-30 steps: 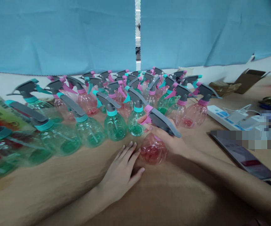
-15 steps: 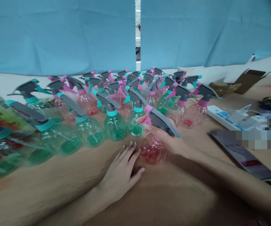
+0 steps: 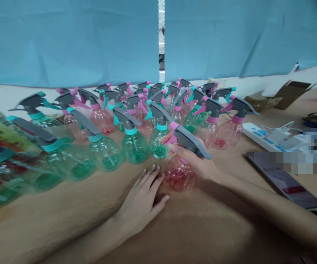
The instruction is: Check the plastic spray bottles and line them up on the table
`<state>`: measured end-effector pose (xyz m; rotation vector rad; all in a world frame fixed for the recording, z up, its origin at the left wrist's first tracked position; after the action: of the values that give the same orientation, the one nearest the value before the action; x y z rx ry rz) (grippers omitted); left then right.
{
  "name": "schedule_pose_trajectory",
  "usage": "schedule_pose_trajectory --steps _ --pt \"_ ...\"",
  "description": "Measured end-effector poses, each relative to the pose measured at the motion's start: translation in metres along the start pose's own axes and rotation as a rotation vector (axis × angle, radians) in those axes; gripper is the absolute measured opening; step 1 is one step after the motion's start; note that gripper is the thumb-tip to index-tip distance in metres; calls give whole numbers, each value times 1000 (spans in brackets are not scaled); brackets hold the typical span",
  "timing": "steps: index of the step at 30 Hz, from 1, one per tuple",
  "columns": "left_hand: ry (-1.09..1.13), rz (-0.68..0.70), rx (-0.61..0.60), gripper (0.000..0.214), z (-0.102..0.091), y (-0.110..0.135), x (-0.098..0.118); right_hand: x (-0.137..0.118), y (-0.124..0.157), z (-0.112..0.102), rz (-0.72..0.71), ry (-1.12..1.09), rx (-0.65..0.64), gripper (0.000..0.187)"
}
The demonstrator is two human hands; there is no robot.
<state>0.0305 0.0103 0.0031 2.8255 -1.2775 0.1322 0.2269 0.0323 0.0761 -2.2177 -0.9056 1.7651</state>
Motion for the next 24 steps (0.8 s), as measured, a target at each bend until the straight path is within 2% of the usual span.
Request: schedule_pose_trajectory --steps 7,11,15,24 --pt "11 -8 -16 52 -1 0 0 -6 0 -3 29 131 -13 12" --pt "-9 -12 -36 53 0 0 0 -4 1 -5 59 124 -15 16" --pt "-11 -12 -39 53 1 0 0 2 4 -6 71 159 33 13" --pt "5 -13 -17 52 0 -1 0 -3 2 -8 50 204 29 23"
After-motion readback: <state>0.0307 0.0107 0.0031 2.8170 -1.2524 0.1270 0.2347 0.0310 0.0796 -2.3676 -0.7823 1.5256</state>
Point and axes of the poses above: each hand's wrist, its own y-axis away from the middle knuckle, its own z-axis out of the palm, x = y × z, the point moved 1 cm from there along -y, towards the middle knuckle, and after that the axes turned 13 degrees about -x, right-handed, at the moved point
